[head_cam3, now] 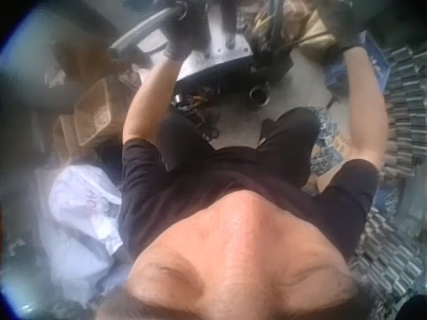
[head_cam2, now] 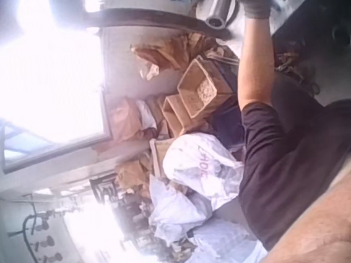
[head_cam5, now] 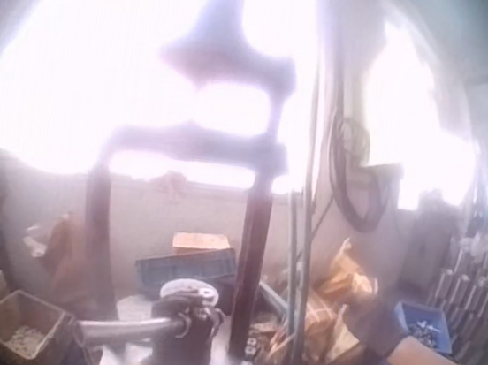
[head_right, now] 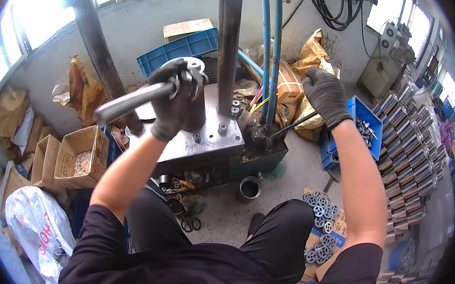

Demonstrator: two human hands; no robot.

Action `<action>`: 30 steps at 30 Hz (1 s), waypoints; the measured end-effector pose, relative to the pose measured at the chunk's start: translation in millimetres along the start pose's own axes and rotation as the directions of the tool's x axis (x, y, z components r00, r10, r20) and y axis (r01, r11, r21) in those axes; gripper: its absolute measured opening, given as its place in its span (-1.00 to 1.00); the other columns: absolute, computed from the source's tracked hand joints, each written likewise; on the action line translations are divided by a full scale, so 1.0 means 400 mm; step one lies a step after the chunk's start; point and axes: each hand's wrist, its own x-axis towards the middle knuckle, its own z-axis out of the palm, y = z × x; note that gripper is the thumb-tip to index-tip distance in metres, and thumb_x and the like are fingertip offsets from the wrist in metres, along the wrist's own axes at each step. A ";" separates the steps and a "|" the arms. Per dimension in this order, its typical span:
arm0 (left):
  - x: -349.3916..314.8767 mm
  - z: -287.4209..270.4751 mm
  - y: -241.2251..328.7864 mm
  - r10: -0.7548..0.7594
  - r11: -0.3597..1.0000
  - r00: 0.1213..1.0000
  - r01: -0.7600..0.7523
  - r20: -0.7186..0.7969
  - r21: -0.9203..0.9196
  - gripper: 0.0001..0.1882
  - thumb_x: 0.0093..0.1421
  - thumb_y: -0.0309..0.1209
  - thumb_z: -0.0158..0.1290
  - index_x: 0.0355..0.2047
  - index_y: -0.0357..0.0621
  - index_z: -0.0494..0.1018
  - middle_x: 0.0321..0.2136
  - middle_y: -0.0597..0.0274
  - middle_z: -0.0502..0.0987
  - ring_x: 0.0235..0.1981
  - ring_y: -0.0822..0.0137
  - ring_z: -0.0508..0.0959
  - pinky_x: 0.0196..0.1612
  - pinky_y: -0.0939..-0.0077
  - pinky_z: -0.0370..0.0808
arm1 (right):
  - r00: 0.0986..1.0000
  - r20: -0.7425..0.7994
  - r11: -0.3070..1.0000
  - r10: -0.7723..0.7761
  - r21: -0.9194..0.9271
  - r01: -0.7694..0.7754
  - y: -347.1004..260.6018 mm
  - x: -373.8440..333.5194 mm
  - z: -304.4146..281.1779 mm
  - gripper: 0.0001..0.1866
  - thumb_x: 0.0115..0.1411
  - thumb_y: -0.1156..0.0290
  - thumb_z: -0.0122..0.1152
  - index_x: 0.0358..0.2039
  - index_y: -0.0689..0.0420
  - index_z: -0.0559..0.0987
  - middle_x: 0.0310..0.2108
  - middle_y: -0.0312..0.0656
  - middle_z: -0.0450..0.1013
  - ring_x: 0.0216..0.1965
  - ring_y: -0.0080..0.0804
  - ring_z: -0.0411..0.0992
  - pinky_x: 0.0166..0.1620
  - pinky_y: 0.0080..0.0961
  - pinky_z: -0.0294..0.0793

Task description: The person assembles metal components using a stationary press machine, placing a rod and gear onto the base, lowering the press head, and then removing the completed assembly to a pile.

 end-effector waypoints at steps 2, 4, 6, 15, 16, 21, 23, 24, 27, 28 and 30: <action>-0.103 -0.028 0.104 -0.271 0.947 0.962 0.260 -0.038 -0.188 -0.69 0.32 -0.50 0.22 0.04 -0.22 0.45 -0.11 0.17 0.62 -0.11 0.34 0.60 -0.03 0.38 0.57 | 1.000 0.012 1.000 0.002 -0.008 -0.002 0.015 -0.023 -0.011 -0.78 0.31 0.32 0.21 -0.11 0.09 0.70 -0.19 0.09 0.64 -0.11 0.11 0.62 -0.01 -0.09 0.61; -0.199 -0.077 0.159 -0.499 0.805 0.867 0.456 -0.016 -0.379 -0.60 0.29 -0.50 0.24 0.09 -0.24 0.41 -0.15 0.13 0.64 -0.17 0.45 0.61 -0.05 0.45 0.58 | 1.000 0.015 1.000 -0.028 -0.004 0.028 -0.005 -0.047 -0.028 -0.79 0.31 0.36 0.21 -0.11 0.10 0.69 -0.19 0.09 0.64 -0.11 0.11 0.62 -0.01 -0.09 0.61; -0.277 -0.100 0.190 -0.724 0.547 0.687 0.626 0.061 -0.556 -0.59 0.26 -0.39 0.26 0.07 -0.19 0.43 -0.08 0.00 0.68 0.05 0.14 0.63 0.19 0.20 0.55 | 0.997 -0.001 0.996 -0.082 0.031 0.082 0.001 -0.084 -0.047 -0.79 0.30 0.38 0.22 -0.12 0.14 0.68 -0.19 0.11 0.64 -0.13 0.11 0.62 -0.02 -0.09 0.61; -0.414 -0.224 0.013 -0.901 -0.388 -0.069 0.570 0.428 -0.725 -0.40 0.26 -0.12 -0.09 0.15 -0.34 0.40 0.03 -0.31 0.57 0.02 -0.22 0.64 0.17 -0.16 0.60 | 0.974 0.131 0.946 -0.186 0.293 0.141 -0.061 -0.389 -0.120 -0.83 0.20 0.58 0.30 -0.17 0.22 0.64 -0.32 0.04 0.60 -0.29 0.05 0.61 -0.19 -0.19 0.61; -0.415 -0.231 0.000 -0.904 -0.372 -0.056 0.590 0.424 -0.716 -0.38 0.26 -0.12 -0.14 0.18 -0.35 0.37 0.07 -0.32 0.56 0.06 -0.23 0.62 0.19 -0.22 0.57 | 0.974 0.136 0.947 -0.179 0.291 0.133 -0.087 -0.407 -0.132 -0.83 0.20 0.58 0.30 -0.17 0.22 0.64 -0.32 0.04 0.60 -0.29 0.05 0.61 -0.19 -0.19 0.61; -0.408 -0.246 -0.038 -0.902 -0.421 -0.179 0.563 0.393 -0.711 -0.39 0.28 -0.12 -0.17 0.19 -0.30 0.38 0.09 -0.25 0.56 0.13 -0.16 0.60 0.24 -0.21 0.52 | 0.940 0.082 0.827 -0.331 0.505 0.247 -0.244 -0.465 -0.079 -0.78 0.16 0.66 0.31 -0.16 0.22 0.64 -0.31 -0.09 0.60 -0.34 -0.12 0.60 -0.28 -0.28 0.55; -0.417 -0.238 -0.059 -0.887 -0.455 -0.223 0.567 0.403 -0.687 -0.41 0.30 -0.12 -0.17 0.18 -0.29 0.40 0.09 -0.24 0.56 0.13 -0.14 0.59 0.24 -0.20 0.51 | 0.959 0.068 0.766 -0.276 0.617 0.177 -0.284 -0.517 0.010 -0.77 0.17 0.65 0.31 -0.14 0.22 0.64 -0.31 -0.07 0.60 -0.32 -0.13 0.60 -0.27 -0.30 0.55; -0.431 -0.260 -0.077 -0.908 -0.414 -0.214 0.606 0.361 -0.679 -0.43 0.32 -0.10 -0.16 0.16 -0.28 0.41 0.08 -0.23 0.56 0.11 -0.14 0.60 0.23 -0.20 0.52 | 0.951 0.075 0.746 -0.301 0.639 0.186 -0.322 -0.522 0.046 -0.77 0.15 0.66 0.31 -0.15 0.23 0.64 -0.31 -0.04 0.60 -0.32 -0.12 0.61 -0.25 -0.31 0.57; -0.446 -0.262 -0.079 -0.904 -0.398 -0.193 0.705 0.382 -0.587 -0.40 0.43 0.08 -0.16 0.11 -0.20 0.47 -0.01 -0.12 0.61 0.04 -0.10 0.62 0.17 -0.13 0.59 | 0.977 0.150 0.641 -0.151 0.768 -0.019 -0.386 -0.571 0.140 -0.77 0.18 0.66 0.30 -0.12 0.26 0.65 -0.30 -0.07 0.65 -0.29 -0.25 0.65 -0.20 -0.36 0.61; -0.443 -0.260 -0.070 -0.907 -0.388 -0.208 0.751 0.367 -0.535 -0.38 0.44 0.12 -0.17 0.10 -0.21 0.48 -0.04 -0.10 0.63 0.03 -0.10 0.63 0.17 -0.13 0.59 | 0.977 0.211 0.535 -0.029 0.829 -0.163 -0.386 -0.614 0.204 -0.78 0.23 0.61 0.28 -0.10 0.27 0.65 -0.28 -0.09 0.66 -0.28 -0.31 0.66 -0.19 -0.40 0.62; -0.435 -0.263 -0.034 -0.888 -0.408 -0.220 0.780 0.403 -0.474 -0.33 0.46 0.19 -0.17 0.07 -0.22 0.51 -0.09 -0.09 0.66 0.02 -0.11 0.64 0.17 -0.12 0.59 | 0.907 0.395 0.340 0.146 0.841 -0.421 -0.392 -0.665 0.268 -0.79 0.33 0.50 0.23 -0.07 0.30 0.65 -0.26 -0.12 0.69 -0.25 -0.41 0.66 -0.16 -0.46 0.63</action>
